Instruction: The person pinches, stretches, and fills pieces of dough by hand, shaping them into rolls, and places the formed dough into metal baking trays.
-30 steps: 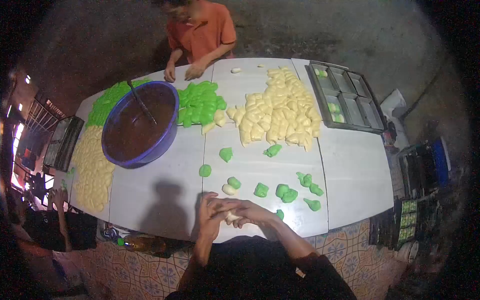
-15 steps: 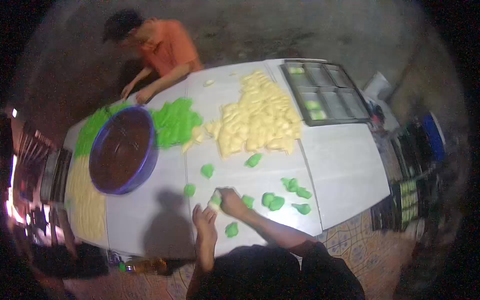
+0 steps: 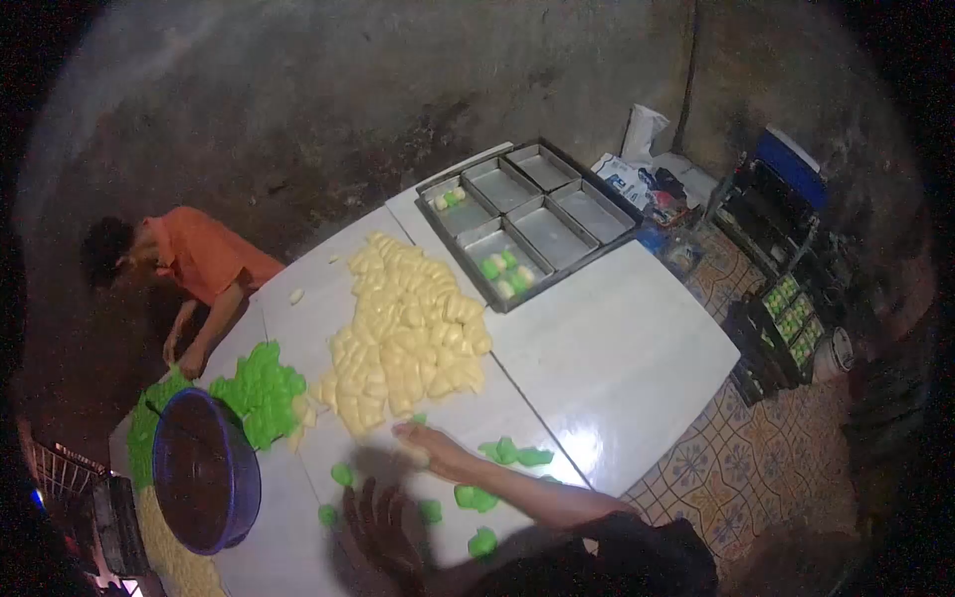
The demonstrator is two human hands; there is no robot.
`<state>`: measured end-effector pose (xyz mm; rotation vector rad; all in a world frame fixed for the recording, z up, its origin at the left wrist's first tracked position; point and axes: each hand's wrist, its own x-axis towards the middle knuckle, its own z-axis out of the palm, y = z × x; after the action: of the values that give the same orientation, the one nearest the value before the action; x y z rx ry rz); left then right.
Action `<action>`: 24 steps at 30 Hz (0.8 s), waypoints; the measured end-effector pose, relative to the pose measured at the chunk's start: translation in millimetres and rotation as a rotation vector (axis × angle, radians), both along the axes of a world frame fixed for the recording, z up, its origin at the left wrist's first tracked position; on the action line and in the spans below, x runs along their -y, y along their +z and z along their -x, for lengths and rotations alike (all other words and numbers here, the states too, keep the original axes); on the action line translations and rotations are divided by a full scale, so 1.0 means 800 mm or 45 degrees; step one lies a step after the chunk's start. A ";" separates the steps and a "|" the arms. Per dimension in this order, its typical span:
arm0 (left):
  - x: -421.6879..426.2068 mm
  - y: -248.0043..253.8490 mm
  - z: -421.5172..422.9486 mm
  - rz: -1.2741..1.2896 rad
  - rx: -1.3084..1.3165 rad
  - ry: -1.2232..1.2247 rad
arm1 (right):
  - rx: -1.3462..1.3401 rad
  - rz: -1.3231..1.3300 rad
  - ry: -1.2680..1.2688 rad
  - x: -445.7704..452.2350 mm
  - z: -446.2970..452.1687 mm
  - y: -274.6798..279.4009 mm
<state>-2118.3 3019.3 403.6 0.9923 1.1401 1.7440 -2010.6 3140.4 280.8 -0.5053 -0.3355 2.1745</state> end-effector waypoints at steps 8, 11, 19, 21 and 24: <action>-0.035 -0.103 0.014 0.368 -0.201 0.141 | 1.994 -0.965 -1.202 -0.289 -0.230 0.110; -0.038 -0.161 0.040 0.460 -0.299 0.267 | 2.543 -0.927 -0.975 -0.397 -0.262 0.003; -0.068 -0.095 -0.010 0.615 -0.091 0.418 | 2.197 -0.951 -1.208 -0.365 -0.297 0.018; -0.067 -0.092 -0.014 0.613 -0.130 0.409 | 1.938 -0.819 -1.067 -0.318 -0.289 0.033; -0.066 -0.113 0.004 0.622 -0.398 0.305 | 1.865 -1.059 -0.617 -0.238 -0.254 0.047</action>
<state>-2121.7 3071.7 312.8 0.8625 1.8432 1.4026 -1807.7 3330.7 318.1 -1.3898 -1.5736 0.7116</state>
